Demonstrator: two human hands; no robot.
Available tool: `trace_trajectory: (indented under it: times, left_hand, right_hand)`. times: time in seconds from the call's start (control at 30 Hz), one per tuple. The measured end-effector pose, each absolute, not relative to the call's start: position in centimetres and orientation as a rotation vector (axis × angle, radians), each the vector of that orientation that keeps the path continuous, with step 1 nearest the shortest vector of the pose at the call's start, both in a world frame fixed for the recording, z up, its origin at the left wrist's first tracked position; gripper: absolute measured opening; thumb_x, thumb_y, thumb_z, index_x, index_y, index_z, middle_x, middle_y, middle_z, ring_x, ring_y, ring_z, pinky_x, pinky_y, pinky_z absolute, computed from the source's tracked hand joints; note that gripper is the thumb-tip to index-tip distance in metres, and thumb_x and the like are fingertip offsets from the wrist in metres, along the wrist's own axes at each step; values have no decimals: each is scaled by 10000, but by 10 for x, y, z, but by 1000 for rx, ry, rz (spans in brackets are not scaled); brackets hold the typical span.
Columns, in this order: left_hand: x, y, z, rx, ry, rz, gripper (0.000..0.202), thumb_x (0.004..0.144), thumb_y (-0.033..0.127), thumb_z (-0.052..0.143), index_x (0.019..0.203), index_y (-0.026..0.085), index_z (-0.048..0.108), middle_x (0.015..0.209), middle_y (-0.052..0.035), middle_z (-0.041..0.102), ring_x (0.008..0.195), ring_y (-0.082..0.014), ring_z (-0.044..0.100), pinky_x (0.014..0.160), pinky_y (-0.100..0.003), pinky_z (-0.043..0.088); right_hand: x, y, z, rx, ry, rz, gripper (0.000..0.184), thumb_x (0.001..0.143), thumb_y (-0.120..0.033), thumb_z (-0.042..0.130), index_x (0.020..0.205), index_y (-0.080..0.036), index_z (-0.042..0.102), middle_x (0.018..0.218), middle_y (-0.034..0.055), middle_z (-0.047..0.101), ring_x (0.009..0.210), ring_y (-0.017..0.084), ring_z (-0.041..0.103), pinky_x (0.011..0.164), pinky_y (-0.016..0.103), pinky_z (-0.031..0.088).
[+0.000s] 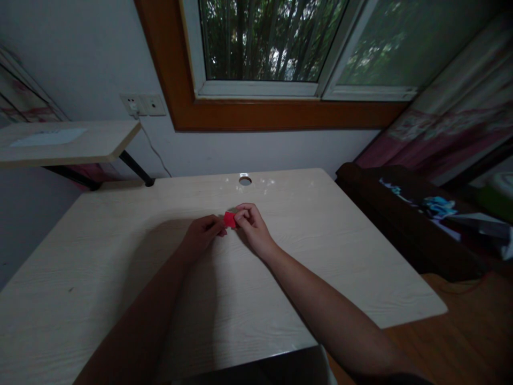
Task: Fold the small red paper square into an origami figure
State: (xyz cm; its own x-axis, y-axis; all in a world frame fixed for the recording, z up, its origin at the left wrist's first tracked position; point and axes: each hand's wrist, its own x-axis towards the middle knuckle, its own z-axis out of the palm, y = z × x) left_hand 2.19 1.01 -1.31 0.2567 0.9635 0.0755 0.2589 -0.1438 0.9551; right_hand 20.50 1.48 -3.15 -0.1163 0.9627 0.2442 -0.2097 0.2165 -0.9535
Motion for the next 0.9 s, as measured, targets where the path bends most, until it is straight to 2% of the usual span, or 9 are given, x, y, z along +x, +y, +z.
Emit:
trace_trajectory:
  times: [0.2,0.67,0.9]
  left_hand:
    - [22,10,-12,1625,1195,947,278,863,391,568,721,167,650,699,-26,696,679,-152,638,697,-264,508]
    - [22,10,-11,1629,1163,927,279,886,381,553,741,164,654,728,-24,696,704,-148,634,722,-263,506]
    - [22,11,-11,1626,1176,933,270,874,383,566,733,168,647,709,-19,695,688,-147,635,705,-256,505]
  right_hand:
    - [205,17,-35,-803,-1256,1225,315,817,-357,696,1068,-260,533,781,-29,563,701,141,539,679,288,426]
    - [205,15,-32,-813,-1242,1212,289,814,-295,675,1067,-248,545,789,-27,566,707,138,534,675,281,408]
    - [205,15,-30,-795,-1244,1237,273,841,-314,658,1073,-245,534,807,-22,586,702,134,540,676,284,420]
